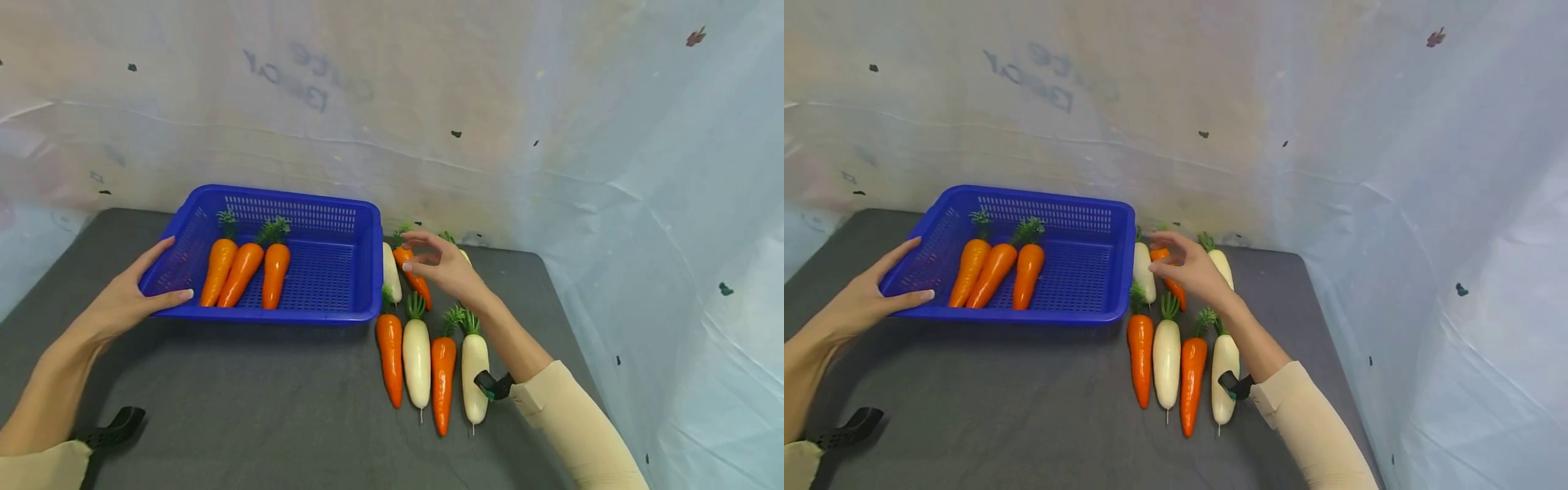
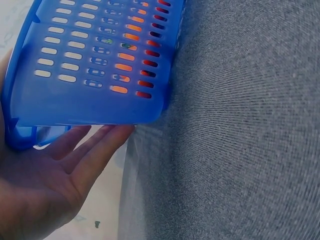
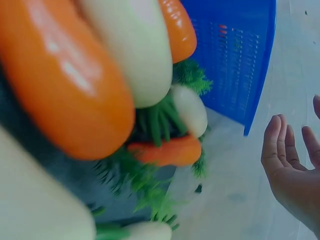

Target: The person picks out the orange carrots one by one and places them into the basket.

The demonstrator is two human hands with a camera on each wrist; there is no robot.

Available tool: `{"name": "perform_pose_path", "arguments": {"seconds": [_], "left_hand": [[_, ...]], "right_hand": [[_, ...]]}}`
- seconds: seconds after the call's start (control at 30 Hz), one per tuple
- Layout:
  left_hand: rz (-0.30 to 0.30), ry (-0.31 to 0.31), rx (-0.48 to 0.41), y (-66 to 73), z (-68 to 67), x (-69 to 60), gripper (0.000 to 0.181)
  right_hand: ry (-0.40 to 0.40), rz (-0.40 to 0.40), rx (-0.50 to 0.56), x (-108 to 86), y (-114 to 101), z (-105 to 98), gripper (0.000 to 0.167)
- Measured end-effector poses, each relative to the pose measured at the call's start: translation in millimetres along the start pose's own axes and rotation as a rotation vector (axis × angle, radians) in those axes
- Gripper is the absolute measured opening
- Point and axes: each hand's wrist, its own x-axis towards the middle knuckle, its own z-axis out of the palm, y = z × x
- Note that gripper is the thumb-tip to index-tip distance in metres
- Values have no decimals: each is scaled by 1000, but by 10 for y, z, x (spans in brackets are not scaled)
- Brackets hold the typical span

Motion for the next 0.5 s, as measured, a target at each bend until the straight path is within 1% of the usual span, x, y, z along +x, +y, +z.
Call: {"name": "perform_pose_path", "arguments": {"seconds": [0.17, 0.3, 0.5], "left_hand": [[-6, -3, 2, 17, -13, 7, 98], [-10, -6, -1, 24, -17, 24, 98], [-19, -9, -5, 16, -16, 13, 99]], "right_hand": [[30, -1, 21, -191, 71, -130, 50], [44, 14, 4, -370, 138, -218, 51], [50, 30, 10, -648, 266, -252, 53]]}}
